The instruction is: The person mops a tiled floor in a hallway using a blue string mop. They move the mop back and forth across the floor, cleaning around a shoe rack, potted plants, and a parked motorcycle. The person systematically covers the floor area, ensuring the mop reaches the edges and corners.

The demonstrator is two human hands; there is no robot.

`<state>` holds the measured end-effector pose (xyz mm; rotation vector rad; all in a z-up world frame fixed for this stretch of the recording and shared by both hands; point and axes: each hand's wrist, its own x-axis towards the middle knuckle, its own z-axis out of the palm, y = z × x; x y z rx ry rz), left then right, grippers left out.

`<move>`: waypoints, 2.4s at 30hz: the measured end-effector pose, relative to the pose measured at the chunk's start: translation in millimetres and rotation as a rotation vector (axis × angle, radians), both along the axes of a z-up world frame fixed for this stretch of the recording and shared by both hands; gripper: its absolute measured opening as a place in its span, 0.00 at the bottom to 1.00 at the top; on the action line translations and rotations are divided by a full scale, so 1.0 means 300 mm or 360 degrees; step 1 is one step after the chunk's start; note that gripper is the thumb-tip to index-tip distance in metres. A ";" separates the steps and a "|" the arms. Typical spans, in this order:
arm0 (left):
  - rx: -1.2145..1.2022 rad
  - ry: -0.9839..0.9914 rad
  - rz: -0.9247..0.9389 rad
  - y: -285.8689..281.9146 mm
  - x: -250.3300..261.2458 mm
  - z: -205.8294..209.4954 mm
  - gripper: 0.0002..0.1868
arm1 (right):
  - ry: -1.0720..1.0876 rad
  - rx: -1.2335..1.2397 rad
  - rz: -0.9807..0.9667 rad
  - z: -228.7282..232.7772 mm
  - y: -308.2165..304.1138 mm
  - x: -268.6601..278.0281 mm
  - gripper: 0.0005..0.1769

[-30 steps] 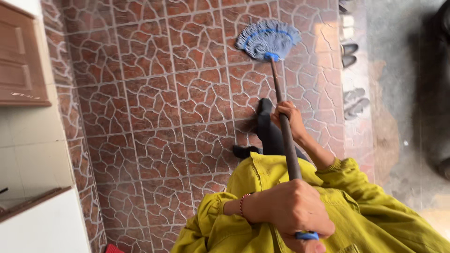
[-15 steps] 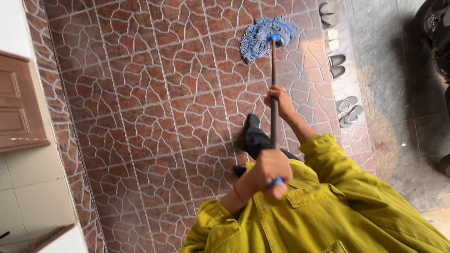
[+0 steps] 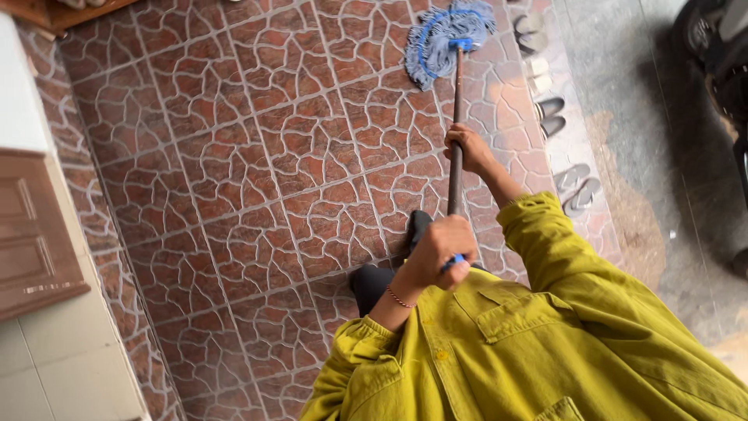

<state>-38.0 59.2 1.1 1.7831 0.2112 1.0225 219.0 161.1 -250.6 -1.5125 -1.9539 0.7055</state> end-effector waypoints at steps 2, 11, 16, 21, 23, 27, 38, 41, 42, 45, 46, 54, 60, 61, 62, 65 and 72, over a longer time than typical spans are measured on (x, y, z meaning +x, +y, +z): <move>0.0027 0.0008 -0.0128 -0.005 0.002 0.019 0.11 | 0.0086 -0.0004 -0.0114 0.042 -0.067 -0.029 0.12; 0.0195 -0.0084 -0.0825 -0.009 -0.174 0.274 0.14 | 0.0389 0.0044 -0.0553 0.329 -0.340 -0.328 0.09; 0.0170 -0.0001 -0.1279 0.024 -0.376 0.407 0.16 | 0.0308 -0.0101 -0.0768 0.444 -0.472 -0.567 0.09; 0.0112 0.0062 -0.1614 0.024 -0.468 0.406 0.16 | 0.0319 -0.0027 -0.1044 0.451 -0.529 -0.720 0.17; 0.0147 0.0063 -0.1675 0.018 -0.461 0.378 0.16 | 0.0359 -0.0075 -0.1109 0.425 -0.532 -0.736 0.16; 0.0213 0.0089 -0.1692 0.051 -0.424 0.299 0.16 | 0.0269 0.0070 -0.1163 0.343 -0.489 -0.683 0.16; 0.0140 0.0047 -0.1232 0.311 -0.149 0.068 0.10 | 0.0020 0.0076 -0.0913 0.090 -0.186 -0.229 0.18; 0.0109 0.0008 -0.1156 0.378 -0.091 0.056 0.10 | 0.0014 -0.0013 -0.0844 0.040 -0.120 -0.136 0.18; 0.0097 -0.0008 -0.1153 0.393 -0.078 0.054 0.11 | 0.0007 -0.0025 -0.0822 0.032 -0.104 -0.112 0.19; 0.0085 -0.0010 -0.1169 0.404 -0.079 0.048 0.10 | 0.0035 0.0033 -0.0769 0.031 -0.097 -0.094 0.18; 0.0088 -0.0004 -0.1178 0.403 -0.087 0.047 0.10 | 0.0049 0.0037 -0.0790 0.038 -0.105 -0.111 0.18; 0.0079 -0.0081 -0.1546 0.428 -0.335 0.160 0.10 | 0.0075 0.0114 -0.1091 0.203 -0.207 -0.463 0.18; 0.0104 0.0124 -0.2028 0.470 -0.614 0.302 0.11 | 0.0070 0.0208 -0.1396 0.359 -0.303 -0.869 0.18; 0.0126 0.0164 -0.2107 0.475 -0.655 0.324 0.12 | 0.0156 0.0127 -0.1505 0.388 -0.317 -0.943 0.18; 0.0102 0.0204 -0.2201 0.476 -0.699 0.349 0.13 | 0.0243 0.0044 -0.1611 0.418 -0.332 -1.019 0.19; 0.0081 0.0281 -0.2432 0.471 -0.803 0.401 0.15 | 0.0387 -0.0239 -0.1859 0.492 -0.372 -1.195 0.20; 0.0124 0.0145 -0.2448 0.407 -0.812 0.414 0.18 | 0.0473 -0.0057 -0.1927 0.497 -0.416 -1.251 0.16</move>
